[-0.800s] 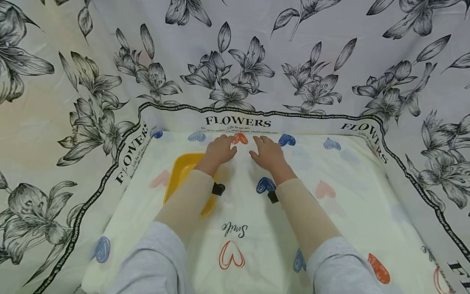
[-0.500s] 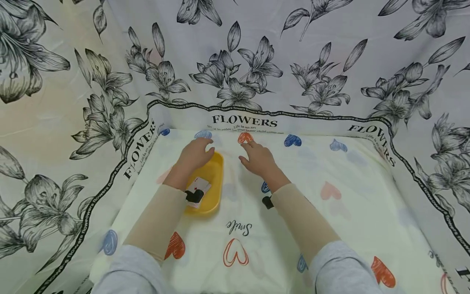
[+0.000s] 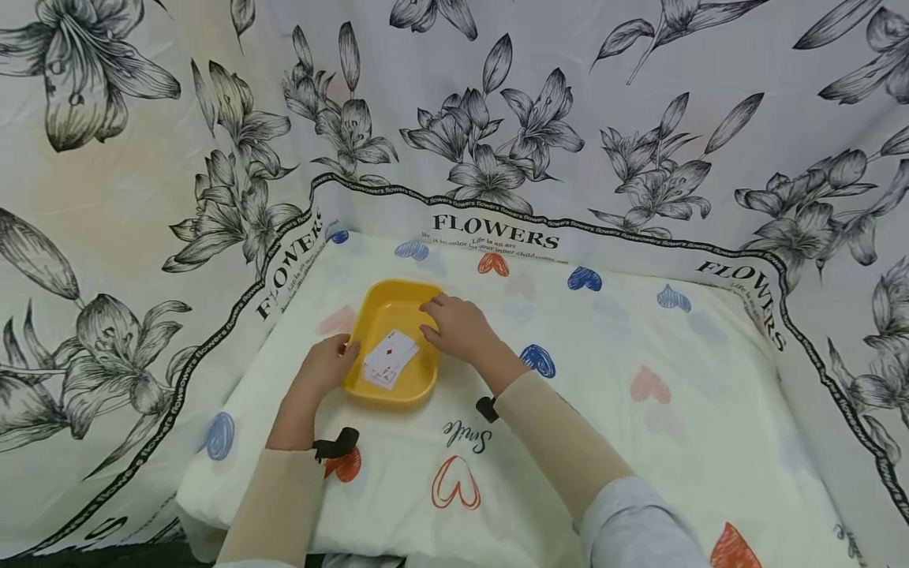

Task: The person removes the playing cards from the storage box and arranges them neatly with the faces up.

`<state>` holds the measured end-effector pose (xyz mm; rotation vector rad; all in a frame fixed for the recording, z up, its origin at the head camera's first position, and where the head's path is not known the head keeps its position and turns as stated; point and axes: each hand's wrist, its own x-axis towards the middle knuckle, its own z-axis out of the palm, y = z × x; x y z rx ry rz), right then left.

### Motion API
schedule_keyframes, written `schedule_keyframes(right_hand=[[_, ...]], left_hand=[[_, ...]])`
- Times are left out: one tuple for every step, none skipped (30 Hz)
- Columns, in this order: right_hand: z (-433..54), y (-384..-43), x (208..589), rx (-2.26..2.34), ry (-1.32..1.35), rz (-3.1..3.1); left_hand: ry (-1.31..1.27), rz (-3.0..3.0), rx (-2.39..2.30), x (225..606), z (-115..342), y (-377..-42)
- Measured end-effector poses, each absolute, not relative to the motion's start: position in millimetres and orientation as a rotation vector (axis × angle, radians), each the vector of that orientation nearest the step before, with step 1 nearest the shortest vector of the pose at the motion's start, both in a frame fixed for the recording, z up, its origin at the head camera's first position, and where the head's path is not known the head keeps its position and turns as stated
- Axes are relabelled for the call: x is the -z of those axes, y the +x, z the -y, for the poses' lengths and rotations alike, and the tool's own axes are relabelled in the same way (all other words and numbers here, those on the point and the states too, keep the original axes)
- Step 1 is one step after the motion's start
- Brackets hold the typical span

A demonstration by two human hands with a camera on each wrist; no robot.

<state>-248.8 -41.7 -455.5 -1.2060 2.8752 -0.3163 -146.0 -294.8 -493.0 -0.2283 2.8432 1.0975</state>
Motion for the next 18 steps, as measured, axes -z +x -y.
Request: schedule_keyframes(right_hand=[[46.1,-248.1,456.9,0.302,-1.201,-2.866],[50.5,-247.6,459.1,0.287,-1.198,-2.857],[54.8,-247.1,461.4,0.276,-1.188,-2.841],[58.4,-246.9,463.0,0.272,-1.180,-2.826],[61.7,-246.2,464.3,0.265,-1.174,-2.811],[65.1,-245.6,466.2,0.255,-1.172,-2.798],[68.6,-244.4,467.7,0.256,-1.167,-2.781],[72.2,-242.5,468.9,0.262,-1.160,-2.769],[75.9,-240.5,470.2,0.262,-1.153,-2.762],[79.9,-238.5,472.0,0.262,-1.144,-2.765],[84.3,-236.2,473.8,0.262,-1.119,-2.772],[89.2,-233.7,475.3,0.269,-1.079,-2.780],[94.4,-230.8,476.3,0.283,-1.013,-2.787],[99.9,-228.1,477.6,0.301,-0.927,-2.794],[105.5,-225.7,478.3,0.317,-0.836,-2.800],[111.0,-223.4,478.9,0.335,-0.739,-2.799],[116.3,-220.7,479.0,0.346,-0.640,-2.796],[120.9,-218.1,478.6,0.351,-0.565,-2.792]], left_hand=[[-0.235,-2.832,-1.156,501.1,296.0,-143.6],[-0.254,-2.822,-1.205,508.1,296.3,-141.1],[-0.272,-2.813,-1.248,514.4,296.4,-138.8],[-0.293,-2.807,-1.282,518.4,295.6,-137.6],[-0.315,-2.810,-1.299,521.3,294.7,-136.6],[-0.335,-2.812,-1.314,523.2,293.7,-135.9],[-0.352,-2.818,-1.322,524.2,292.7,-135.5],[-0.362,-2.817,-1.331,524.9,292.0,-134.8],[-0.372,-2.811,-1.337,525.1,291.6,-134.4],[-0.377,-2.814,-1.338,524.7,291.1,-134.3],[-0.378,-2.818,-1.335,524.2,290.7,-134.3],[-0.375,-2.818,-1.334,523.6,290.4,-134.2],[-0.372,-2.815,-1.334,522.9,290.1,-133.9],[-0.375,-2.810,-1.338,522.3,289.9,-133.7],[-0.378,-2.809,-1.341,521.5,289.5,-133.8],[-0.375,-2.811,-1.339,521.0,289.3,-133.8],[-0.379,-2.812,-1.337,520.4,289.1,-133.6],[-0.382,-2.814,-1.335,520.1,289.2,-133.6]])
